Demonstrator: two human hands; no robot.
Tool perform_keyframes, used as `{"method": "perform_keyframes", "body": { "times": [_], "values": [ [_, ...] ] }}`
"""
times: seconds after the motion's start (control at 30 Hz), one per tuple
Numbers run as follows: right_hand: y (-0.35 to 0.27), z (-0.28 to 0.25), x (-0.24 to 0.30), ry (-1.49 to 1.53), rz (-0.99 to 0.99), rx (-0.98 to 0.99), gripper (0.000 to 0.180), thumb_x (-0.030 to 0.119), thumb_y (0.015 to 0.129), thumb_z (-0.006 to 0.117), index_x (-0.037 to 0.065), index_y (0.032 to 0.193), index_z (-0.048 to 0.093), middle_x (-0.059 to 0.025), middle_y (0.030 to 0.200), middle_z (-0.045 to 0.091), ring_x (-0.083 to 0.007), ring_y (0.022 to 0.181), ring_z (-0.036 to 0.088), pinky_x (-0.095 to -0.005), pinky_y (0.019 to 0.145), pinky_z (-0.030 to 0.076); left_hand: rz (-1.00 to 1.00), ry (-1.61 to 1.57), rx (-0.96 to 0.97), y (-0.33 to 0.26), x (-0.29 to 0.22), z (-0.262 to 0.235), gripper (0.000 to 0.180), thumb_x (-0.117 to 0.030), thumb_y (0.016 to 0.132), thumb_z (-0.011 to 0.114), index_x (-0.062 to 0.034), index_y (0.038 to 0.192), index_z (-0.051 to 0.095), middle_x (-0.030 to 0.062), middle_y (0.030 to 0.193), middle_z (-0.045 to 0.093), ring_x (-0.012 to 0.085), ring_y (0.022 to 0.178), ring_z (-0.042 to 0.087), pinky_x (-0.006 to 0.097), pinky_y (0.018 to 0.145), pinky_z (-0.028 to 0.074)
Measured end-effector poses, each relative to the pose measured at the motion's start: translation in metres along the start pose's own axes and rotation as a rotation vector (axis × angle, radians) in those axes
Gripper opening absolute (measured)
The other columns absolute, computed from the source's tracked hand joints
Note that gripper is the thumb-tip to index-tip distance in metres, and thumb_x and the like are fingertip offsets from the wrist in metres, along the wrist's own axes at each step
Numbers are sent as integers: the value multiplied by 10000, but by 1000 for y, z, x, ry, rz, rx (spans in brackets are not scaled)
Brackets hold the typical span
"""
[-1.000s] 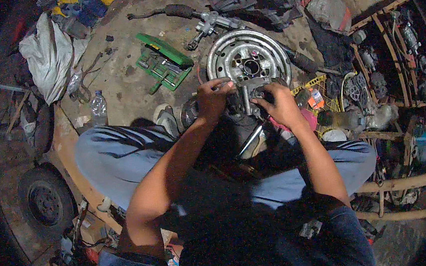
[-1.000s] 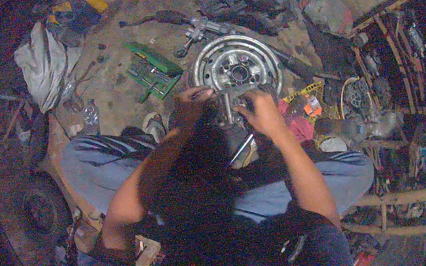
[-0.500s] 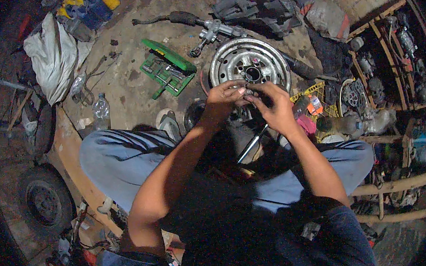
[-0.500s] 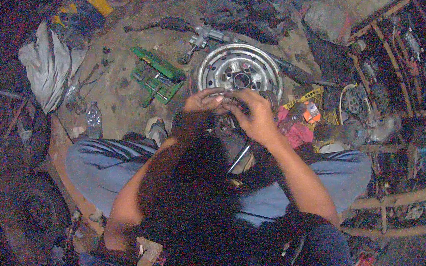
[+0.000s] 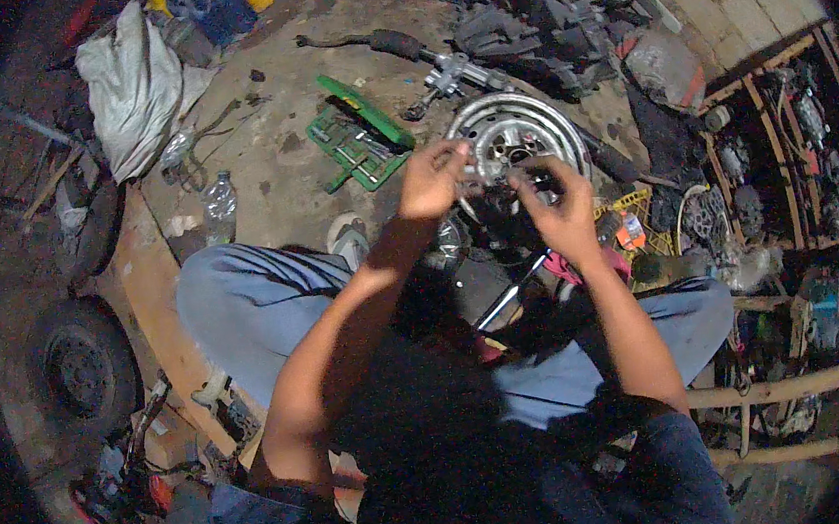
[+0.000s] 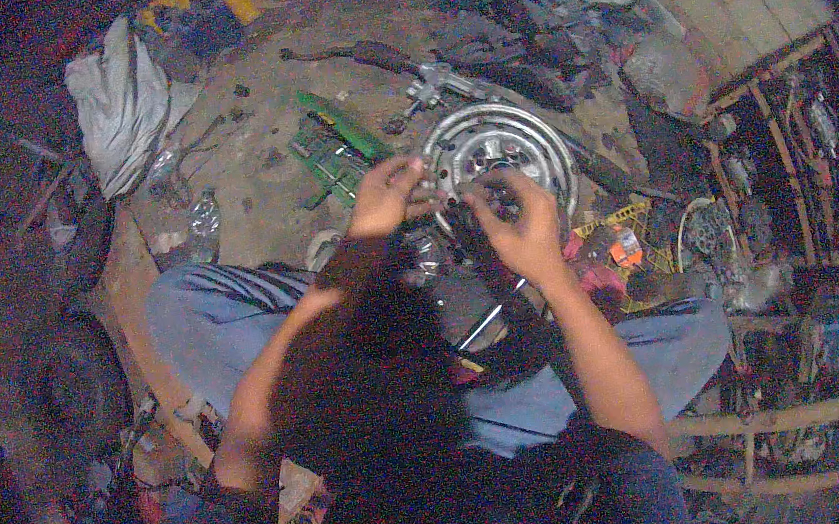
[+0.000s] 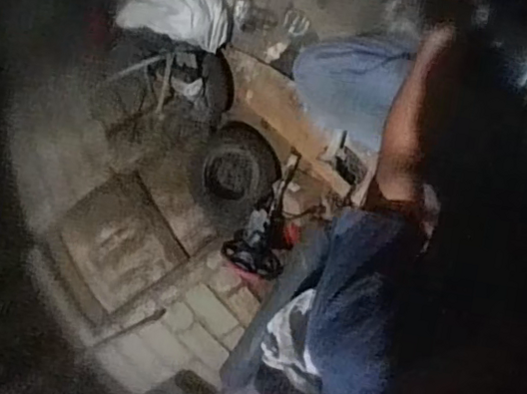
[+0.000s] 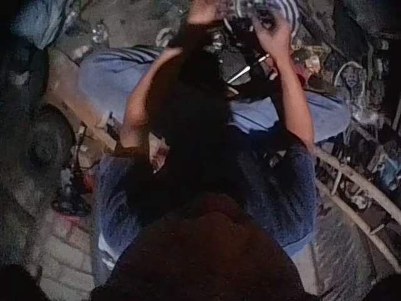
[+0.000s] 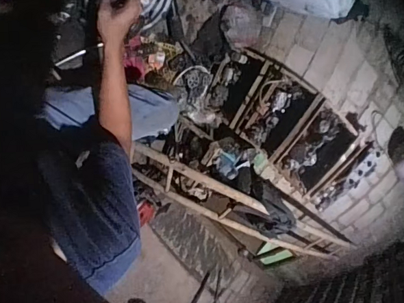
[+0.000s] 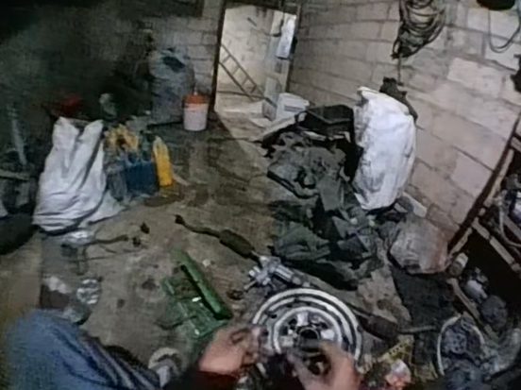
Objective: The person sits on the floor and assembles a mechanical component, likely a brake drum assembly, using various hand tools. They place a metal housing onto a wheel rim, insert bolts, and tighten them using a ratchet and wrenches.
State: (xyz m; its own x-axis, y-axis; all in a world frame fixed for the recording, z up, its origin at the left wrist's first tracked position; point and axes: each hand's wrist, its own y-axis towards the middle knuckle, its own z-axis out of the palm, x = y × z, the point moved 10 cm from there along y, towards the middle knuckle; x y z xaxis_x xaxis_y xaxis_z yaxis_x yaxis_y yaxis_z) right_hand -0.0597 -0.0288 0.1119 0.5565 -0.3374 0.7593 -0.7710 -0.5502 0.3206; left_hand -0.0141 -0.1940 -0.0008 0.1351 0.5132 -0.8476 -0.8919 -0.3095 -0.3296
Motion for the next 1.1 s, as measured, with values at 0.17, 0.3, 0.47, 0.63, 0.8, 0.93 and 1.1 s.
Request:
{"method": "perform_keyframes", "body": {
  "times": [0.17, 0.3, 0.47, 0.63, 0.8, 0.93, 1.1],
  "values": [
    [22, -10, 26, 180, 52, -185, 215, 63, 875, 709, -4, 1051, 606, -62, 943, 651, -112, 845, 587, -260, 673, 491, 335, 330, -266, -65, -167, -57, 391, -327, 1004, 573, 34, 1145, 626, 127, 977, 695, 192, 829, 688, 309, 699, 566],
    [39, 9, 57, 322, 111, -185, 228, 90, 892, 703, -10, 1073, 607, -56, 911, 659, -124, 824, 600, -264, 706, 492, 587, 703, -289, -137, -305, -57, 415, -386, 997, 570, 1, 1119, 658, 90, 957, 700, 148, 835, 685, 270, 712, 543],
    [33, 93, 32, 460, 344, -133, 212, 115, 945, 653, -40, 1088, 637, -86, 865, 693, -112, 724, 637, -246, 671, 503, 589, 851, -352, -139, -350, -132, 475, -446, 986, 562, -26, 1180, 671, 76, 993, 700, 123, 848, 655, 250, 757, 510],
    [3, 211, -58, 576, 584, -87, 226, 142, 948, 653, -47, 1071, 637, -80, 831, 676, -148, 746, 629, -287, 701, 496, 419, 1084, -501, -74, -279, -234, 562, -495, 945, 609, 20, 1163, 665, 98, 923, 696, 155, 796, 621, 301, 751, 490],
    [23, 274, -93, 286, 533, -40, 229, 180, 923, 681, -31, 1006, 649, -150, 966, 696, -254, 960, 635, -368, 938, 452, 191, 1056, -323, 26, -124, -310, 356, -333, 959, 604, -7, 1079, 683, 183, 959, 709, 284, 888, 660, 413, 834, 498],
    [69, 294, -112, 251, 382, -43, 213, 181, 930, 670, -11, 1022, 649, -153, 1001, 687, -269, 995, 633, -380, 959, 446, 64, 1124, -142, 91, -6, -322, 361, -319, 934, 621, -22, 1136, 657, 193, 1062, 668, 317, 985, 623, 435, 902, 471],
    [117, 269, -149, 178, 438, -230, 257, 228, 949, 664, -13, 1036, 650, -100, 1022, 666, -197, 967, 592, -341, 919, 457, 22, 1259, -139, 115, 75, -339, 401, -301, 902, 643, -40, 1206, 624, 205, 1192, 616, 358, 1107, 576, 463, 986, 437]
  ]
}}
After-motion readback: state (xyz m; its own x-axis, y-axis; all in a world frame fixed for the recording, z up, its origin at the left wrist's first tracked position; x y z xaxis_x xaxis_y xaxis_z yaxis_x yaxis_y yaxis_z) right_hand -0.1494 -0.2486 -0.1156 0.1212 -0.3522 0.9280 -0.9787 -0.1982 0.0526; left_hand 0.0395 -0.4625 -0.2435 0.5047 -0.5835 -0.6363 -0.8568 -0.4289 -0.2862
